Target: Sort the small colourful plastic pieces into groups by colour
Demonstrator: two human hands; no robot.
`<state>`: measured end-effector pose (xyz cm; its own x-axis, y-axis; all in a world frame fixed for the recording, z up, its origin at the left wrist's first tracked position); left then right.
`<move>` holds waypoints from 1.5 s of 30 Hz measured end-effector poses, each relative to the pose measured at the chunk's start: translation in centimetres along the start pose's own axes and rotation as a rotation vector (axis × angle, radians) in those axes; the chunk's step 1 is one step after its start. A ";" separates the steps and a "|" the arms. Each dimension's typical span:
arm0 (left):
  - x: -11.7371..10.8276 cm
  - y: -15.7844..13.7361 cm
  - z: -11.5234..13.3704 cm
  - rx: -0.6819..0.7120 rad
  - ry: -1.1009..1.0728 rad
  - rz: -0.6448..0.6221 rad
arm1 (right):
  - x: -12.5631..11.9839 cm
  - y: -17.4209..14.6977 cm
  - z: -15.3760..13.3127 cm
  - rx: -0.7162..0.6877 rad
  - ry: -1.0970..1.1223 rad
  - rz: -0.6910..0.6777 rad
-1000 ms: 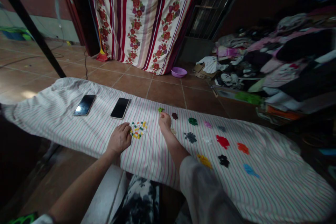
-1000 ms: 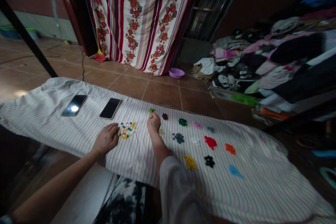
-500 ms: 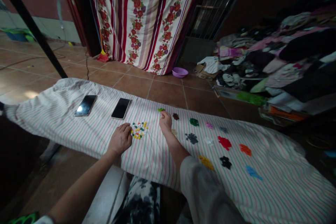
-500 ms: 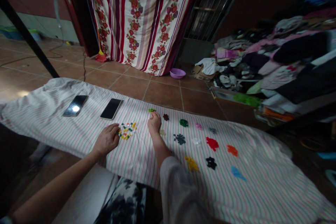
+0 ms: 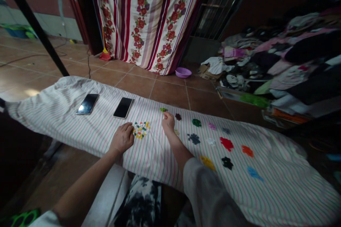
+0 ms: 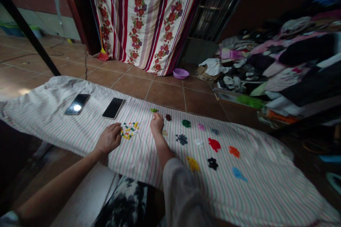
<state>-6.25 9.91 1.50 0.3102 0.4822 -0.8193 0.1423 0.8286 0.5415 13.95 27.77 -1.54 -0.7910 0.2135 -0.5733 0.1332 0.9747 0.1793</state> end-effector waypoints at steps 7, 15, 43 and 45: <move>-0.2 0.0 -0.2 -0.011 0.001 0.029 | -0.4 -1.8 -2.3 -0.094 -0.022 -0.009; -0.5 0.0 -0.3 -0.035 -0.008 0.048 | 2.5 -7.4 -7.4 -0.302 -0.020 -0.310; -0.8 0.0 -0.2 -0.022 -0.027 0.073 | 6.1 -13.1 -11.0 -0.534 -0.304 -0.488; -0.7 0.0 -0.2 -0.022 -0.028 0.068 | 5.7 -13.1 -11.1 -0.547 -0.254 -0.480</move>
<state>-6.68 9.69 2.03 0.3444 0.5295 -0.7753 0.0998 0.8005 0.5910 1.08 15.46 1.76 -0.5173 -0.1519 -0.8422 -0.5566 0.8073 0.1962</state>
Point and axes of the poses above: each hand's wrist, its own y-axis towards the middle knuckle, its own x-axis out of the palm, z = x × y, the point moved 10 cm from there along y, towards the middle knuckle, and after that the axes turned 9 degrees about x, right-handed, at the moved point
